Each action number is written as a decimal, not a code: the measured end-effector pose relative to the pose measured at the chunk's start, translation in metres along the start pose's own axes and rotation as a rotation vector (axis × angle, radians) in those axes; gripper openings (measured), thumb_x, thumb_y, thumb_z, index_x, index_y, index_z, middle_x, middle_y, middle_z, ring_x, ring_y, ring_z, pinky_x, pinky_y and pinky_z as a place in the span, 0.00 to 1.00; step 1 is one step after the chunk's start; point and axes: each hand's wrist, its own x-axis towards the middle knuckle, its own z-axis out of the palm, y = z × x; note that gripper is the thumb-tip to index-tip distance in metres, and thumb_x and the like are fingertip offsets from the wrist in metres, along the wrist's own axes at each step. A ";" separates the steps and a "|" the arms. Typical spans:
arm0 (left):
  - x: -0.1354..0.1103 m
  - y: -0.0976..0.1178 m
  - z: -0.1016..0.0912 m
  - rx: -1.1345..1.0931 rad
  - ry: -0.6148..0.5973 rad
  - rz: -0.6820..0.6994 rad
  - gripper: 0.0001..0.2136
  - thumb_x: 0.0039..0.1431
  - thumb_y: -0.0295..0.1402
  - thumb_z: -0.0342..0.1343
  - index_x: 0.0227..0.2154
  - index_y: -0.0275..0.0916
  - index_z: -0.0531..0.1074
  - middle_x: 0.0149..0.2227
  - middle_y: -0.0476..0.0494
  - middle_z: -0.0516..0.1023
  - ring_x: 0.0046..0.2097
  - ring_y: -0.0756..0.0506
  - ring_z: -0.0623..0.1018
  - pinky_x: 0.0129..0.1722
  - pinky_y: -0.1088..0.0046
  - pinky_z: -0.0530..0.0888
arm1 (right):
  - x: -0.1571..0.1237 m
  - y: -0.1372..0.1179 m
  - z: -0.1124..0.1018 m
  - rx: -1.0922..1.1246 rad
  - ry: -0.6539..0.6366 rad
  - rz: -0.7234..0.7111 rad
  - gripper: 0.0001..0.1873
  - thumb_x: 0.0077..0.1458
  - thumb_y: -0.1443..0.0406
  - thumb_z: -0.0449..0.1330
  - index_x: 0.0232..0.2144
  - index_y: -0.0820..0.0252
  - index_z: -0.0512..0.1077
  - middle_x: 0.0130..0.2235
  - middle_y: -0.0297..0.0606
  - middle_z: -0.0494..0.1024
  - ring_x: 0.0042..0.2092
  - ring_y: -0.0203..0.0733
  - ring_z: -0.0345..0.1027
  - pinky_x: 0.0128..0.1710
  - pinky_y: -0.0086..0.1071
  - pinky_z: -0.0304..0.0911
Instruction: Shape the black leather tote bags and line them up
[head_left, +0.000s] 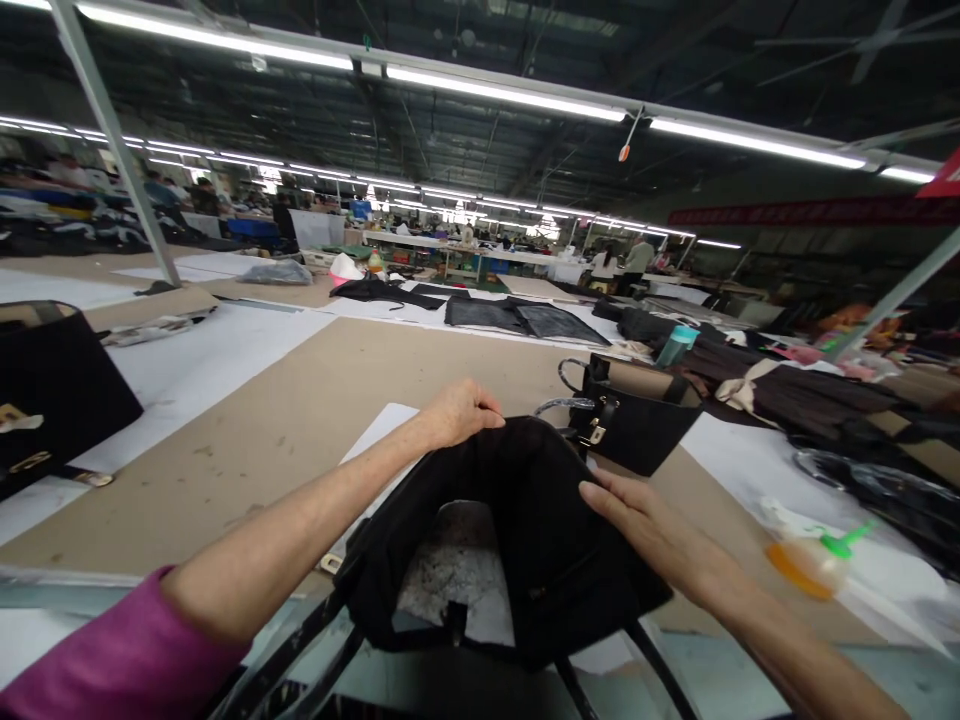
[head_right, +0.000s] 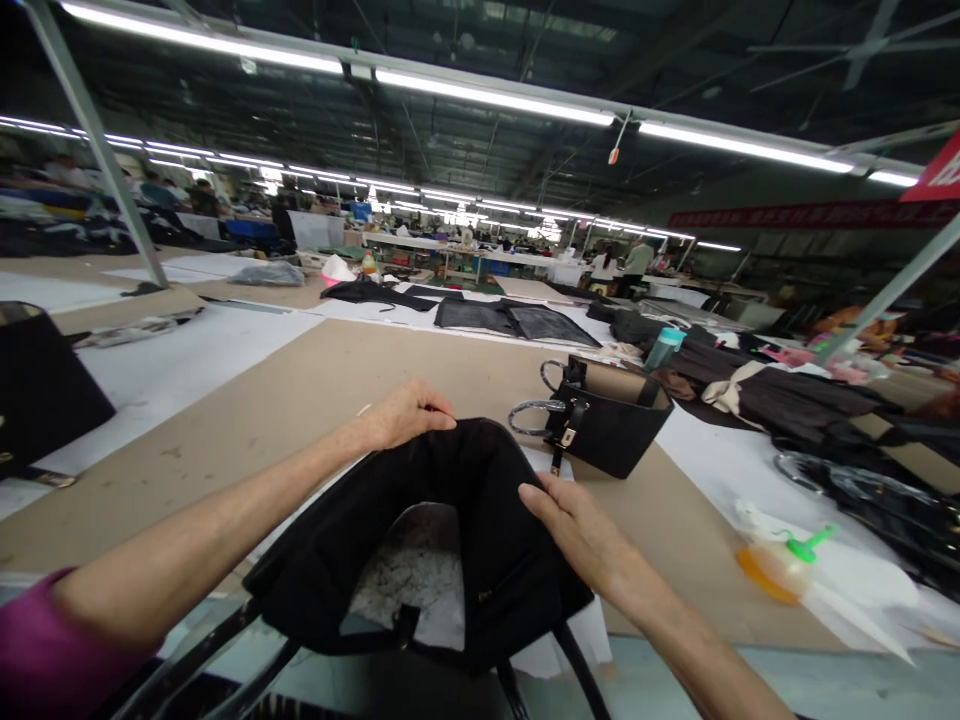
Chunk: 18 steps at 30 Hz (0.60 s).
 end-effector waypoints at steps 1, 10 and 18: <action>0.000 0.000 0.001 -0.040 0.007 -0.019 0.07 0.43 0.32 0.54 0.23 0.33 0.75 0.19 0.51 0.70 0.25 0.51 0.67 0.25 0.78 0.61 | 0.010 0.000 0.000 -0.033 -0.008 -0.036 0.23 0.53 0.53 0.44 0.43 0.60 0.67 0.44 0.42 0.72 0.47 0.49 0.63 0.48 0.38 0.58; -0.011 -0.015 -0.007 -0.392 0.226 -0.117 0.11 0.50 0.35 0.52 0.20 0.31 0.69 0.15 0.53 0.65 0.17 0.56 0.62 0.17 0.81 0.58 | 0.094 -0.009 0.011 -0.331 0.031 -0.405 0.21 0.55 0.55 0.45 0.49 0.56 0.61 0.48 0.41 0.69 0.50 0.47 0.61 0.51 0.41 0.52; -0.100 -0.052 -0.038 -0.673 0.392 -0.357 0.05 0.50 0.24 0.49 0.30 0.28 0.67 0.26 0.42 0.74 0.24 0.51 0.73 0.22 0.76 0.70 | 0.104 -0.022 0.013 -0.321 -0.013 -0.347 0.18 0.53 0.55 0.45 0.38 0.57 0.66 0.37 0.39 0.75 0.40 0.47 0.67 0.44 0.39 0.58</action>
